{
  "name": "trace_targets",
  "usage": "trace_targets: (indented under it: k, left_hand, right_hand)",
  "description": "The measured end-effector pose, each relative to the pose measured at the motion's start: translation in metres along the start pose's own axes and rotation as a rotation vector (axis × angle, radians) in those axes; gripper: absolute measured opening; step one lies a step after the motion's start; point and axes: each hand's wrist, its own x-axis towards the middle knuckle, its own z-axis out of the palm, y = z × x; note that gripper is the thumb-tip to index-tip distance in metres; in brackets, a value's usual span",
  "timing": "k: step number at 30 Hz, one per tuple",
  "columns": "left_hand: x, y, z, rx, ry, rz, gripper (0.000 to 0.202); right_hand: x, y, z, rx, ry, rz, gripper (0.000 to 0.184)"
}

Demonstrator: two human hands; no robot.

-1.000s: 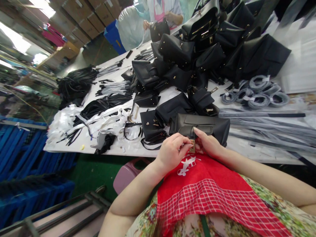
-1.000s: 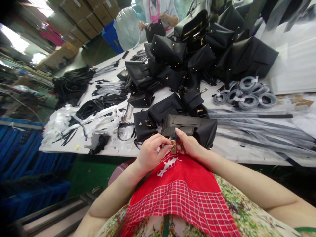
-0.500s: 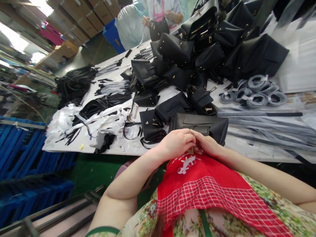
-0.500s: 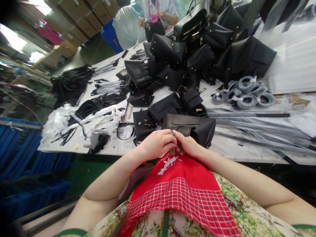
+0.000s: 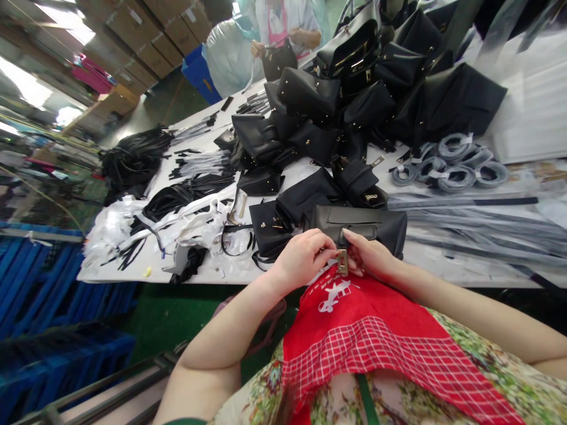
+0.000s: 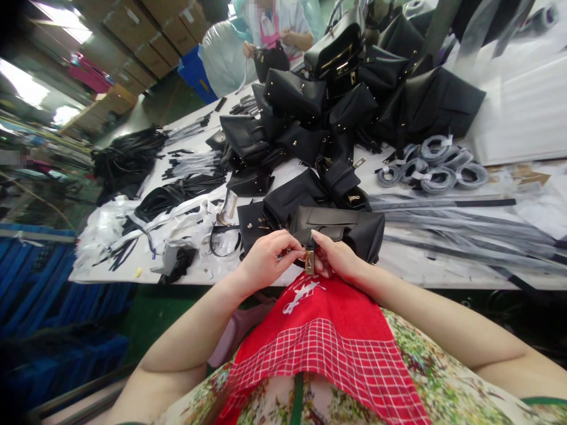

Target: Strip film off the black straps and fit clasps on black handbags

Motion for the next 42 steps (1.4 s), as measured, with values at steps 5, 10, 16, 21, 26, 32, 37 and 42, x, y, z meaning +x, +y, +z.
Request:
trace_targets:
  k: [5,10,16,21,26,32,37,42]
  left_hand:
    - [-0.006,0.023,0.015,0.138,0.083,-0.19,0.01]
    - [-0.002,0.035,0.023,0.407,0.03,-0.373,0.018]
    - [-0.012,0.039,0.025,0.417,0.156,-0.558,0.019]
    - [-0.028,0.047,0.035,0.414,0.195,-0.715,0.014]
    - [-0.034,0.048,0.051,0.565,0.198,-0.817,0.014]
    - [-0.032,0.043,0.056,0.694,0.206,-0.93,0.017]
    - [-0.033,0.036,0.055,0.766,0.172,-0.895,0.019]
    - [-0.038,0.032,0.056,0.724,0.267,-0.893,0.018]
  right_hand:
    - [0.005,-0.001,0.008,-0.003,0.089,-0.024,0.071]
    - [0.022,0.003,0.021,0.015,0.136,-0.06,0.062]
    - [0.033,0.004,0.033,-0.21,0.094,-0.259,0.066]
    - [0.032,0.008,0.043,-0.208,-0.027,-0.267,0.061]
    - [0.04,0.021,0.052,-0.184,-0.132,-0.293,0.052]
    - [0.059,0.041,0.059,-0.407,-0.117,-0.554,0.043]
    - [0.062,0.061,0.065,-0.391,-0.174,-0.547,0.048]
    - [0.065,0.057,0.063,-0.39,-0.166,-0.534,0.047]
